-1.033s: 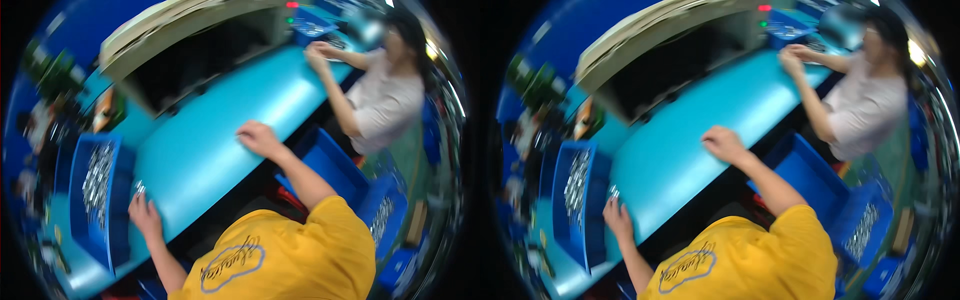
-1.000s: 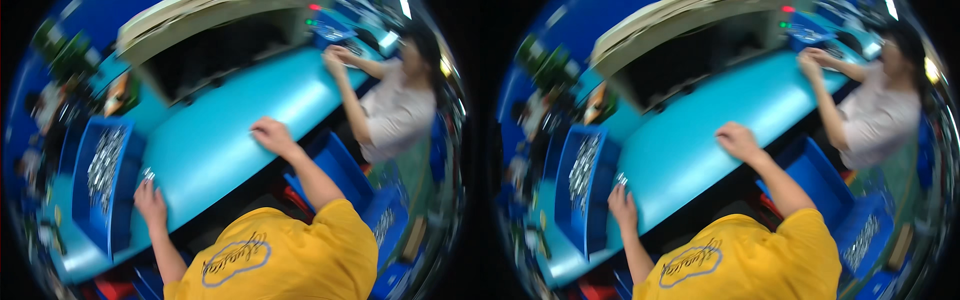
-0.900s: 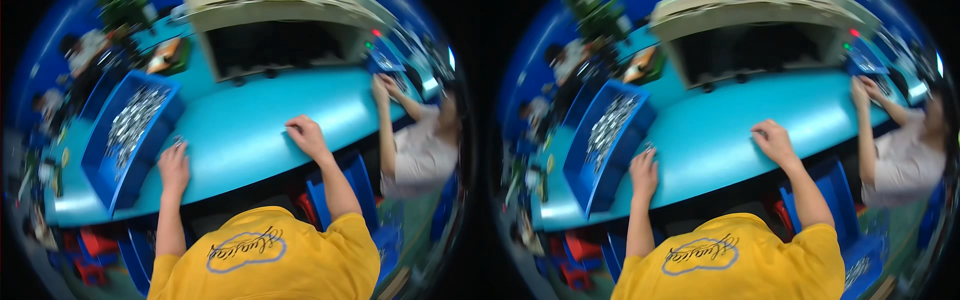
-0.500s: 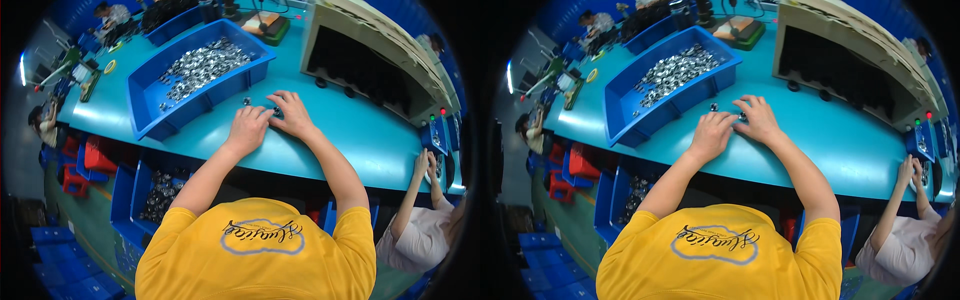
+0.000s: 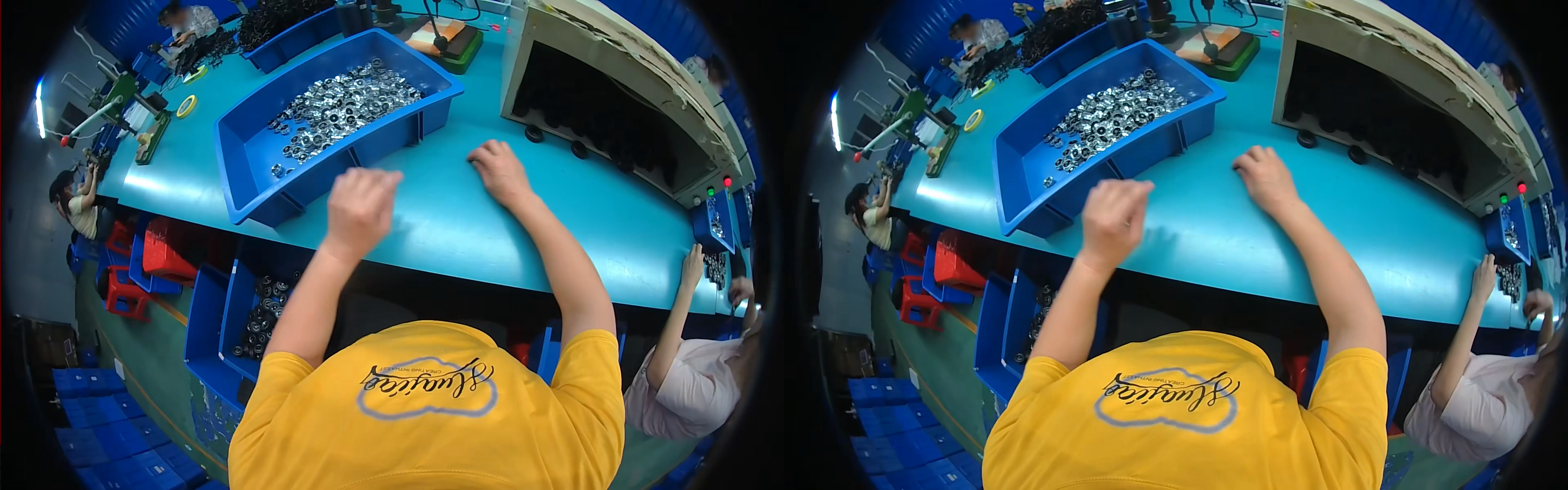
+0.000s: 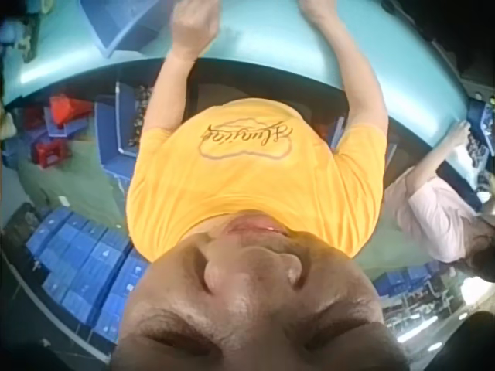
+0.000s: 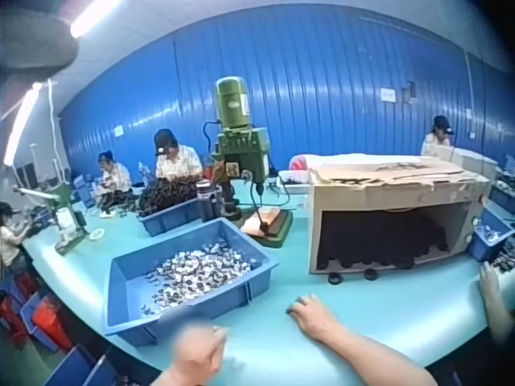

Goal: Assemble metal weights into plastic fidget spinner frames at a factory workbench.

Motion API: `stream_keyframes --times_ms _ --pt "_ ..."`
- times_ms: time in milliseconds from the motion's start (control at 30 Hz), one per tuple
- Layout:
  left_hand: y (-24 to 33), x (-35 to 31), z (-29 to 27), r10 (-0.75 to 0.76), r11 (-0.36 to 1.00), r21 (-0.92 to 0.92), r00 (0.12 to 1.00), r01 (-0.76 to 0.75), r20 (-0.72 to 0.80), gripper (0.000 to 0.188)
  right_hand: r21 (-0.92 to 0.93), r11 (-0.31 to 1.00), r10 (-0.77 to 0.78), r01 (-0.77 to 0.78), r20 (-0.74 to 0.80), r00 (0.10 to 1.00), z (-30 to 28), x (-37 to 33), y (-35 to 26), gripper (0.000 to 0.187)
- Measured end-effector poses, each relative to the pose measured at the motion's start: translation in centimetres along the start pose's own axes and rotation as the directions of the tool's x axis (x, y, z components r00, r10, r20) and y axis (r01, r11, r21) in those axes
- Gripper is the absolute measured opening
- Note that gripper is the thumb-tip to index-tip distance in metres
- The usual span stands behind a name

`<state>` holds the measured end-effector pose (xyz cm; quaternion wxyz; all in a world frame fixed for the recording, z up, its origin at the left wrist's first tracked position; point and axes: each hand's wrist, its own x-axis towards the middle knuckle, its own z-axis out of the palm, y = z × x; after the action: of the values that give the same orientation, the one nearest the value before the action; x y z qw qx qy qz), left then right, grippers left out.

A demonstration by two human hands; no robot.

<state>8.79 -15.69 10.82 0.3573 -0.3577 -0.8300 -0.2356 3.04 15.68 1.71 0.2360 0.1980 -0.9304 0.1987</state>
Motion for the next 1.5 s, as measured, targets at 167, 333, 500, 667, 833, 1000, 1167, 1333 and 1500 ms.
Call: stream_keyframes --times_ms 167,333,500,667,833,1000,1167,1333,1500 --pt "-7.5 7.4 -2.8 -0.182 0.972 0.164 0.981 0.17 0.062 0.02 -0.156 0.984 0.082 -0.089 -0.051 0.995 -3.3 -2.6 6.0 0.018" --pt "-20.2 6.8 0.5 -0.516 0.842 0.307 0.497 0.444 0.698 0.073 -0.197 0.966 0.137 -0.17 -0.168 0.976 -3.3 -3.0 4.7 0.03" --pt "-21.3 6.6 5.8 -0.538 0.841 0.447 0.388 0.304 0.749 0.086 -0.175 0.96 0.185 -0.22 -0.196 0.963 -3.0 -3.1 5.0 0.035" --pt "-22.3 5.4 7.1 -0.482 0.863 0.295 0.495 0.41 0.723 0.066 -0.117 0.963 0.22 -0.242 -0.171 0.96 -3.0 -3.3 5.1 0.035" --pt "-23.1 7.1 5.7 -0.411 0.907 0.256 0.572 0.335 0.71 0.053 -0.089 0.981 0.148 -0.174 -0.241 0.959 -3.0 -4.0 6.5 0.034" --pt "-25.7 9.6 3.6 -0.347 0.93 0.109 0.745 0.35 0.57 0.044 -0.082 0.982 0.146 -0.17 -0.238 0.96 -1.8 -3.8 6.4 0.032" --pt "-18.7 12.6 1.1 -0.352 0.796 -0.333 0.834 0.506 0.426 0.038 -0.154 0.966 0.152 -0.206 -0.305 0.94 -3.4 -3.6 5.2 0.031" --pt "-2.6 11.1 8.1 -0.15 0.71 -0.461 0.754 0.532 0.639 0.035 -0.172 0.965 0.136 -0.196 -0.31 0.941 -3.9 -5.3 5.8 0.031" --pt "0.9 7.5 18.4 -0.036 0.903 -0.312 0.774 0.297 0.633 0.039 -0.092 0.967 0.203 -0.238 -0.287 0.936 -5.9 -6.5 5.7 0.029"
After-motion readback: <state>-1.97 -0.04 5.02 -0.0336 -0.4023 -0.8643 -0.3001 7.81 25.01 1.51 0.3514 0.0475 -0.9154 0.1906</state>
